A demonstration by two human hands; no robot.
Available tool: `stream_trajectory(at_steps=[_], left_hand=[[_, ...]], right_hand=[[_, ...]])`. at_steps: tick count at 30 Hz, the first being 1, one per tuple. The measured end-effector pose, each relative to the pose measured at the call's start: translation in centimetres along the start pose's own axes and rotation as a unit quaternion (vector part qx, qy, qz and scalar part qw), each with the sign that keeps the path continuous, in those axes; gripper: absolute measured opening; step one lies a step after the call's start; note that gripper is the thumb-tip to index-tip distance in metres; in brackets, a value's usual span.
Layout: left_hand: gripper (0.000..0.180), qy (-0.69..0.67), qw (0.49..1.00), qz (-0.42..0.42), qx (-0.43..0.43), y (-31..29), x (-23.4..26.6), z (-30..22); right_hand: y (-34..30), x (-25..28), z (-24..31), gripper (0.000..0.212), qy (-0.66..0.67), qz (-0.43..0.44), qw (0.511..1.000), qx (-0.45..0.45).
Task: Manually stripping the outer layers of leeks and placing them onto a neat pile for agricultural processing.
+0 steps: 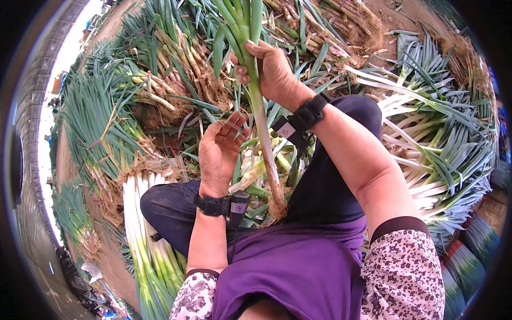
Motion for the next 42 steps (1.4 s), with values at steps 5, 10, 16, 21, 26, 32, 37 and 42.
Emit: stream_trajectory(at_steps=[5, 10, 16, 21, 26, 32, 37, 42], left_hand=[[0.027, 0.327, 0.935, 0.071, -0.117, -1.1, -1.1, 0.6], [0.024, 0.486, 0.867, 0.087, -0.056, -1.9, -1.9, 0.9], [0.021, 0.517, 0.849, 0.087, -0.059, -1.8, -1.9, 1.1], [0.017, 0.519, 0.850, 0.024, -0.085, -1.8, -0.2, 2.1], [0.007, 0.245, 0.968, -0.048, 0.018, -2.0, 6.1, 3.8], [0.021, 0.179, 0.976, -0.035, -0.116, -1.7, 5.5, 1.2], [0.022, 0.489, 0.850, 0.121, -0.154, -2.7, -1.7, 1.4], [0.029, 0.541, 0.816, 0.142, -0.143, -3.8, 1.9, 4.1]], right_hand=[[0.2, -0.1, -0.4, 0.020, -0.012, -0.028, 1.000, -0.003], [-0.1, 0.3, -0.3, 0.020, -0.019, -0.054, 0.998, 0.003], [-0.1, 0.2, -0.3, 0.018, -0.031, -0.059, 0.998, 0.020], [0.1, 0.9, 0.5, 0.018, -0.028, -0.058, 0.998, 0.021], [0.3, 1.9, 1.9, 0.018, -0.008, -0.081, 0.996, 0.048], [0.6, 2.9, 1.5, 0.017, 0.018, -0.122, 0.991, 0.049], [1.0, 3.6, 0.0, 0.018, 0.053, -0.102, 0.993, 0.004], [0.8, 4.3, 4.0, 0.022, -0.010, -0.188, 0.978, 0.084]])
Point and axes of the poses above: each hand's wrist, its own y-axis towards the middle knuckle, its own x-axis out of the back of the hand, z = x × y, the point moved 6 cm from there along y, towards the middle knuckle, and after that the axes turned 6 degrees about y, right-handed, at the moved point
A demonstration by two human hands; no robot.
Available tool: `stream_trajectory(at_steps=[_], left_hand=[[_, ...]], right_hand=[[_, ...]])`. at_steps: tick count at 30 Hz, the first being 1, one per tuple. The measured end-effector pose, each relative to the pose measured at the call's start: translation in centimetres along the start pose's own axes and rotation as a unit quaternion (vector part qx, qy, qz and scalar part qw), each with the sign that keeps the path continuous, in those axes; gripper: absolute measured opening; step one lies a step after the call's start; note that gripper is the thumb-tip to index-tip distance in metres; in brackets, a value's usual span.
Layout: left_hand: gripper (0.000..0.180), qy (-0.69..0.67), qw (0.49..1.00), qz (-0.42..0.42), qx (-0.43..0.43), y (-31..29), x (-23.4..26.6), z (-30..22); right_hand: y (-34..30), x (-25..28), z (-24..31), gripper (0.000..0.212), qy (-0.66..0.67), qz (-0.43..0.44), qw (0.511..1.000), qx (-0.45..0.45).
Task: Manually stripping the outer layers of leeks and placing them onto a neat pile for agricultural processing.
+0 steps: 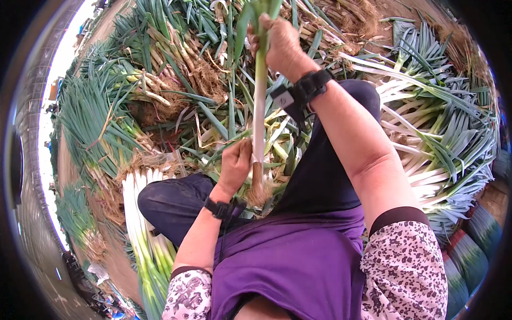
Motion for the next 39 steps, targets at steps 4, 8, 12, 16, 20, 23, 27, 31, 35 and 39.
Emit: stream_trajectory(at_steps=[4, 8, 12, 16, 20, 23, 27, 31, 35, 39], left_hand=[[0.024, 0.090, 0.993, 0.075, 0.004, -4.9, 0.1, 5.4], [0.024, 0.212, 0.967, 0.133, -0.048, -5.9, -0.1, 5.5], [0.031, 0.248, 0.964, 0.084, -0.047, -7.1, 0.3, 3.0], [0.038, -0.020, 0.998, 0.009, 0.057, -7.0, 2.8, -0.3], [0.038, 0.000, 0.999, 0.034, -0.004, -7.3, 2.4, -4.0], [0.032, -0.160, 0.984, 0.034, 0.065, -8.1, 2.3, -5.4], [0.034, -0.061, 0.998, -0.034, 0.009, -9.8, 4.5, -7.4], [0.039, -0.147, 0.982, -0.039, 0.116, -13.0, 5.0, -7.6], [0.034, -0.044, 0.990, -0.063, 0.115, -18.4, 7.9, -7.3], [0.040, 0.302, 0.947, -0.013, 0.108, -13.3, 8.6, -3.4]], right_hand=[[1.0, 2.1, 3.8, 0.019, -0.038, -0.072, 0.992, 0.099], [0.2, 3.8, 3.9, 0.018, -0.074, -0.117, 0.983, 0.123], [0.5, 6.0, 4.4, 0.012, -0.050, -0.213, 0.963, 0.160], [0.9, 7.4, 4.6, 0.014, -0.060, -0.252, 0.956, 0.137], [1.8, 7.4, 4.0, 0.012, -0.033, -0.232, 0.970, 0.070], [4.9, 9.2, 6.7, 0.012, 0.011, -0.214, 0.975, 0.061], [5.8, 7.4, 4.5, 0.014, -0.040, -0.209, 0.976, 0.046], [7.8, 9.5, 3.0, 0.015, -0.035, -0.244, 0.969, 0.019], [9.1, 11.2, 5.5, 0.024, -0.018, -0.190, 0.979, 0.073], [10.5, 11.2, 8.6, 0.022, -0.089, -0.204, 0.973, 0.065]])
Point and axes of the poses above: each hand's wrist, its own y-axis towards the middle knuckle, its own x-axis out of the back of the hand, z = x × y, the point moved 6 cm from there along y, towards the middle knuckle, and after that the axes turned 6 degrees about y, right-handed, at the moved point
